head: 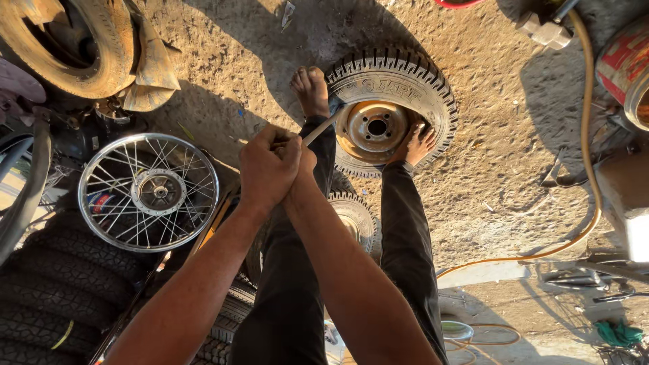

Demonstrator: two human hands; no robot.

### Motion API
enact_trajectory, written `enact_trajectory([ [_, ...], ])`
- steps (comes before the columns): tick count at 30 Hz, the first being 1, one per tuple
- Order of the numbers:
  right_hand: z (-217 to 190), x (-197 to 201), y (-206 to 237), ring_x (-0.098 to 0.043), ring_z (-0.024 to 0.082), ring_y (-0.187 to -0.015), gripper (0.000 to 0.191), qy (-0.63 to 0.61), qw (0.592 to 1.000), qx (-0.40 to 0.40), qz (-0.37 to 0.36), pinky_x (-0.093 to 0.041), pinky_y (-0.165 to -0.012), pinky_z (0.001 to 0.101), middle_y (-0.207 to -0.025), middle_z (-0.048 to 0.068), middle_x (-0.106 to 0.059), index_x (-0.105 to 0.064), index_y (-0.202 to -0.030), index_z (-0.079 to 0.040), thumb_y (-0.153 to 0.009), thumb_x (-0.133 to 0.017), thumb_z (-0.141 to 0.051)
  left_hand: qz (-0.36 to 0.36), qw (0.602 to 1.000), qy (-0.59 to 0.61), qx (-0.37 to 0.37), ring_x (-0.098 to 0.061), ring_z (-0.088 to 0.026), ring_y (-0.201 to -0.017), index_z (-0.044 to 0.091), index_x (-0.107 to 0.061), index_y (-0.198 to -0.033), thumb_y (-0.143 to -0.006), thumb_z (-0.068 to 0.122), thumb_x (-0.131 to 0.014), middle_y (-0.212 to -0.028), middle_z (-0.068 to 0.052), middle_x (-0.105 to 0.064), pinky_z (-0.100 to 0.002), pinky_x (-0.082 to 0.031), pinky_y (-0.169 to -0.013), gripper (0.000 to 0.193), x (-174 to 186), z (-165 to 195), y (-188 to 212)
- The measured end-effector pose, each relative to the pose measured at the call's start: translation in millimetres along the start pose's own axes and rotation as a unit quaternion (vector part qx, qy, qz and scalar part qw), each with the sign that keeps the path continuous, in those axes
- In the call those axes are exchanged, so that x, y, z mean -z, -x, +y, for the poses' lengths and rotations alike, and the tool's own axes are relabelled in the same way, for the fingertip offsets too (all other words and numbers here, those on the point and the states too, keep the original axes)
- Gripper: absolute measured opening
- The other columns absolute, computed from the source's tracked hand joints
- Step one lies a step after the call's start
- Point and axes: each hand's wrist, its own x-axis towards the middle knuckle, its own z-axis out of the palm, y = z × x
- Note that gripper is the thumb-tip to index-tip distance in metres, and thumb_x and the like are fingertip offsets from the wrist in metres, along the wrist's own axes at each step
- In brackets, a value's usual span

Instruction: The person uses a metal tire iron to pry a tire off a metal rim. They repeatedly insert the tool between the tire bead and rim, applying leverage to separate them. The tire is gradually loosened from the rim.

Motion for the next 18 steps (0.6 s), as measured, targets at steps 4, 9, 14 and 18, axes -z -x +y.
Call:
enact_trajectory([
  [4, -3, -2, -4, -0.064, 0.021, -0.064, 0.042, 0.01, 1.0, 0.006, -0.008, -0.054, -0.055, 0.0337, -0.081, 0.007, -0.067, -0.066, -0.106, -0.006, -0.111, -0.039, -0.038, 0.024, 0.999, -0.021, -0.018, -0.076, -0.024, -0.075, 0.002, -0.073, -0.092, -0.088, 0.022, -0.074, -0.083, -0.013, -0.076, -0.037, -0.059, -0.072, 0.021, -1, -4, -8],
  [9, -3, -14, -9, -0.066, 0.023, -0.066, 0.045, -0.007, 0.999, -0.039, -0.031, -0.056, -0.058, 0.0368, -0.082, 0.008, -0.068, -0.065, -0.101, -0.008, -0.106, -0.035, -0.041, 0.011, 0.999, -0.038, -0.006, -0.075, -0.026, -0.072, 0.001, -0.072, -0.089, -0.089, 0.023, -0.075, -0.08, -0.014, -0.075, -0.038, -0.058, -0.07, 0.023, 6, -8, -31],
  [14, 2, -43, -27, -0.07, 0.024, -0.071, 0.038, 0.05, 0.996, -0.005, 0.077, -0.057, -0.06, 0.0374, -0.088, 0.011, -0.071, -0.069, -0.104, -0.002, -0.105, -0.046, -0.032, 0.016, 0.999, -0.025, -0.027, -0.075, -0.025, -0.073, 0.001, -0.072, -0.089, -0.089, 0.022, -0.074, -0.08, -0.014, -0.075, -0.038, -0.058, -0.07, 0.021, 24, -13, -55],
  [18, 15, -64, -31, -0.071, 0.022, -0.073, 0.035, 0.11, 0.976, -0.034, 0.183, -0.056, -0.059, 0.0362, -0.091, 0.012, -0.072, -0.066, -0.106, 0.004, -0.102, -0.058, -0.03, -0.023, 0.998, -0.038, 0.047, -0.073, -0.023, -0.066, 0.002, -0.071, -0.085, -0.091, 0.027, -0.075, -0.075, -0.012, -0.073, -0.038, -0.057, -0.065, 0.026, 40, -29, -71],
])
